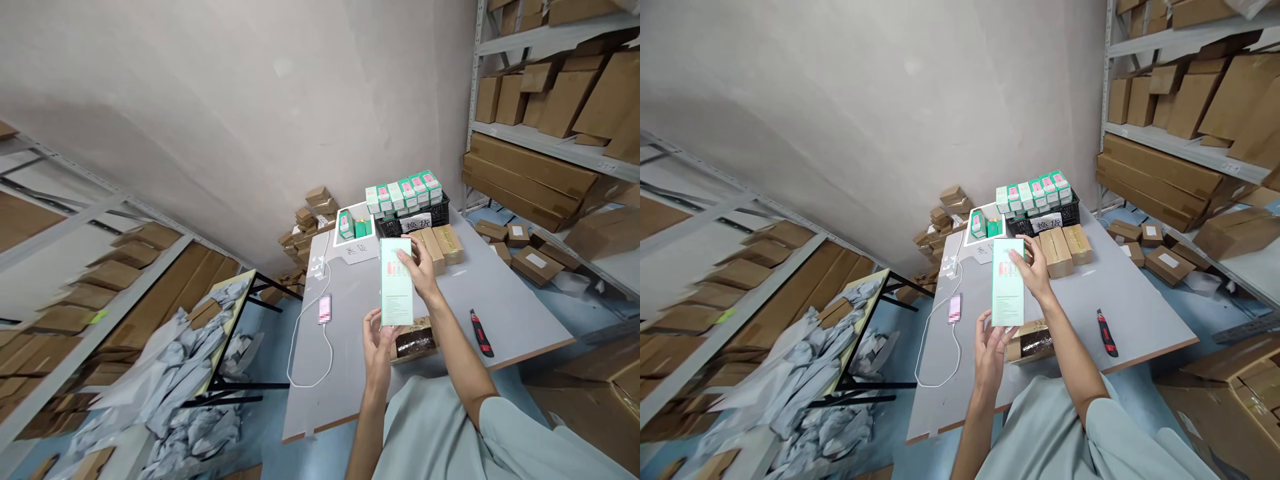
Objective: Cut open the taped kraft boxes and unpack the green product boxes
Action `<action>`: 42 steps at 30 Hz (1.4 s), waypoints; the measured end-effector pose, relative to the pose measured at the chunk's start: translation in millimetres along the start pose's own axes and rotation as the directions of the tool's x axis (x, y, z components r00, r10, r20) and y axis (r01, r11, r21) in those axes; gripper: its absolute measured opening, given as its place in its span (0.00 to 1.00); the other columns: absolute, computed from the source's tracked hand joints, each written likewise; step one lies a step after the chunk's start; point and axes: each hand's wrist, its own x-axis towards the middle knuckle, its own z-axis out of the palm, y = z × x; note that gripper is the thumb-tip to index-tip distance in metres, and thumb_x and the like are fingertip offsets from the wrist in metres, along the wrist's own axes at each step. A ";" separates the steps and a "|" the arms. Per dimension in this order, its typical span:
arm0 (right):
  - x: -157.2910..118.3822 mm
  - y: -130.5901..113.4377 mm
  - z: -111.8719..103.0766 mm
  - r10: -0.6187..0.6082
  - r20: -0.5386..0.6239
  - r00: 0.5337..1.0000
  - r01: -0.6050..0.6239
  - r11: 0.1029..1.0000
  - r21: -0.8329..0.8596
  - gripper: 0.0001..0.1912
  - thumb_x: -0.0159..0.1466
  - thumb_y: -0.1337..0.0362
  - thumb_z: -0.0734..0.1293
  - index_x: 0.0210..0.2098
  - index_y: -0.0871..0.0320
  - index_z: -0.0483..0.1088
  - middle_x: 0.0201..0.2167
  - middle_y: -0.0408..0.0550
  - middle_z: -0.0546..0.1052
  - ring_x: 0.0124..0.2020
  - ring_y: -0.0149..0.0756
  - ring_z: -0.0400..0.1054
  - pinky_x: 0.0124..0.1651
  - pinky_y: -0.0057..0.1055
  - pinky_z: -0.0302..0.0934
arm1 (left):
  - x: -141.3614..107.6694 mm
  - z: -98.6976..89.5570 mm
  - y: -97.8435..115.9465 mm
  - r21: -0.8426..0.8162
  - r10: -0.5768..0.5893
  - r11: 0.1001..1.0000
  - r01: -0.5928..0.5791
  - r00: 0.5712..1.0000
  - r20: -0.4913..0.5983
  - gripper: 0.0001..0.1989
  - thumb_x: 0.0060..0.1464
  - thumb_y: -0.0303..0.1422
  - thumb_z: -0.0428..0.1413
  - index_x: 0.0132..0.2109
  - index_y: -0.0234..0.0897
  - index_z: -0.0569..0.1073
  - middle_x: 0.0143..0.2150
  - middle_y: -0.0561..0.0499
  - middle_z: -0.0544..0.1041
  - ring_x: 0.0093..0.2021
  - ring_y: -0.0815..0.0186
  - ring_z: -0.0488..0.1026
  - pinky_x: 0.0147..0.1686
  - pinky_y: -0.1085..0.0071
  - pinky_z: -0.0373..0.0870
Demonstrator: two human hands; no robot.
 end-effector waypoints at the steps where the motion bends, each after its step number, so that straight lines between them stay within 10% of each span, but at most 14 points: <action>1: 0.2 -0.2 -1.2 0.014 0.005 1.000 -0.014 1.000 0.008 0.33 0.66 0.39 0.79 0.61 0.50 0.76 0.61 0.55 0.84 0.58 0.49 0.81 0.52 0.38 0.79 | -0.4 -0.3 1.9 0.010 -0.013 1.000 0.014 1.000 -0.014 0.35 0.56 0.55 0.75 0.61 0.45 0.72 0.61 0.41 0.81 0.59 0.50 0.84 0.60 0.53 0.85; 11: -8.1 -2.7 6.1 -0.004 0.072 0.997 0.004 1.000 0.003 0.34 0.70 0.38 0.77 0.67 0.50 0.76 0.66 0.55 0.83 0.63 0.50 0.81 0.59 0.41 0.80 | -7.2 -0.9 0.3 0.093 0.020 0.996 -0.007 0.990 -0.143 0.33 0.55 0.51 0.75 0.60 0.45 0.73 0.60 0.42 0.82 0.56 0.53 0.85 0.58 0.59 0.82; 21: -28.5 -12.9 20.9 -0.137 -0.023 0.990 0.134 0.986 -0.101 0.46 0.70 0.41 0.79 0.80 0.47 0.66 0.80 0.55 0.70 0.81 0.56 0.64 0.82 0.56 0.62 | -16.0 11.8 9.7 0.386 0.426 0.863 -0.326 0.880 -0.208 0.34 0.52 0.46 0.78 0.60 0.45 0.74 0.71 0.37 0.72 0.76 0.43 0.71 0.67 0.52 0.80; 30: -25.3 -6.1 17.4 -0.033 0.115 0.993 0.025 0.997 0.075 0.40 0.69 0.42 0.79 0.75 0.48 0.72 0.75 0.53 0.77 0.75 0.53 0.72 0.77 0.49 0.69 | -16.7 -4.2 16.7 -0.012 -0.073 0.997 0.072 0.985 -0.159 0.39 0.53 0.55 0.76 0.65 0.40 0.80 0.68 0.35 0.81 0.69 0.42 0.80 0.60 0.54 0.84; 42: -27.7 -13.9 22.2 0.001 0.120 0.993 -0.012 0.996 0.091 0.48 0.67 0.37 0.80 0.80 0.41 0.65 0.75 0.53 0.75 0.76 0.54 0.71 0.78 0.52 0.70 | -14.6 3.2 20.1 -0.061 -0.025 0.998 0.009 0.966 -0.257 0.40 0.48 0.51 0.81 0.64 0.41 0.84 0.67 0.37 0.83 0.71 0.44 0.79 0.67 0.54 0.79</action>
